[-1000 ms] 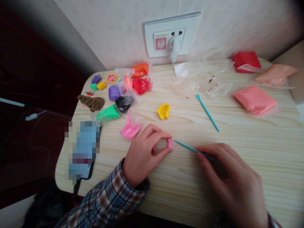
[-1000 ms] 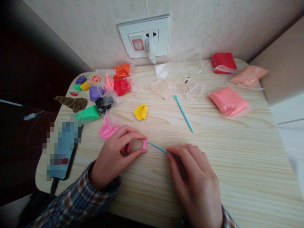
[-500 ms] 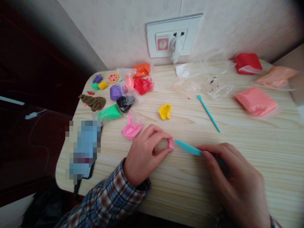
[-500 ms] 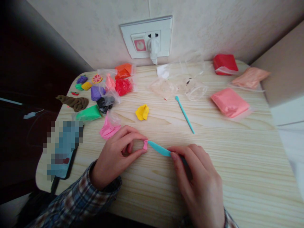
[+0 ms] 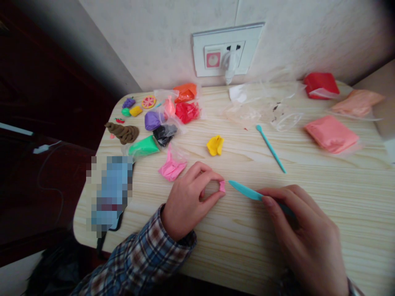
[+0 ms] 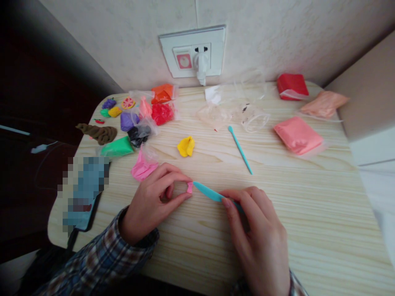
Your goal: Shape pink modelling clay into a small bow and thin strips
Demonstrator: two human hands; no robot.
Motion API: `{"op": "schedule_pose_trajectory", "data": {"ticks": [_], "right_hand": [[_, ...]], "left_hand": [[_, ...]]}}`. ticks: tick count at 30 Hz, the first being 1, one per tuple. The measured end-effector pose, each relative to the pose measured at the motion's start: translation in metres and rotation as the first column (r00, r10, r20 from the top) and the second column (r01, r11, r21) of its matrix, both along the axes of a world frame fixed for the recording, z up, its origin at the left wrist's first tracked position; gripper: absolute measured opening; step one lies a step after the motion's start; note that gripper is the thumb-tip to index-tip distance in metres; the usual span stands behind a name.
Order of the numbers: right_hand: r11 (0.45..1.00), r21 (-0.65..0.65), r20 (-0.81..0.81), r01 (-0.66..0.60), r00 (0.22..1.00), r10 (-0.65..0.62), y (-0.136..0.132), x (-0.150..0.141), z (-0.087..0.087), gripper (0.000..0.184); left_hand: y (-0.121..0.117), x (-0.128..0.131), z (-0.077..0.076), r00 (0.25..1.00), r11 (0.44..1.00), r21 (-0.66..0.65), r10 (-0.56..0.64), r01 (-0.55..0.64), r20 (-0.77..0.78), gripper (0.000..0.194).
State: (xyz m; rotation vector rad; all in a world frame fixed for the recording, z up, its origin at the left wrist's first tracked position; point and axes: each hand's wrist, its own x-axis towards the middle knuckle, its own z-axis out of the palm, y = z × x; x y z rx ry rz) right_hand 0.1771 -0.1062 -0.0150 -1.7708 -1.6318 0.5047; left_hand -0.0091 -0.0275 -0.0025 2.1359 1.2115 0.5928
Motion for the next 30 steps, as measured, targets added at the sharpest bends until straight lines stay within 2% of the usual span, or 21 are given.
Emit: {"op": "schedule_pose_trajectory", "data": {"ticks": [12,17,24,27,30], "right_hand": [[1.000,-0.025,-0.015,0.010,1.000,-0.010,0.0012,-0.0010,0.0000,0.016],[0.999,-0.036,-0.026,0.020,0.999,-0.020,0.0011,-0.0006,0.0008,0.016],[0.998,-0.043,-0.028,0.041,0.999,-0.042,0.0013,-0.0006,0.0000,0.017],[0.998,-0.041,-0.032,0.041,0.999,-0.043,0.0014,-0.0007,-0.0004,0.017],[0.999,-0.032,-0.025,0.038,0.999,-0.039,0.0012,-0.0002,-0.0002,0.016]], "left_hand": [[0.0000,-0.0009,-0.0024,1.000,1.000,-0.016,-0.018,0.018,0.010,0.018],[0.0017,-0.0038,-0.0019,0.997,0.997,-0.031,-0.063,0.064,0.034,0.018],[0.0031,-0.0073,-0.0007,0.993,0.993,-0.075,-0.085,0.091,0.077,0.034],[0.0017,-0.0044,-0.0010,0.999,0.999,-0.024,-0.037,0.038,0.034,0.040],[-0.0002,0.0003,-0.0020,0.999,0.999,0.054,0.002,0.000,-0.035,0.030]]}}
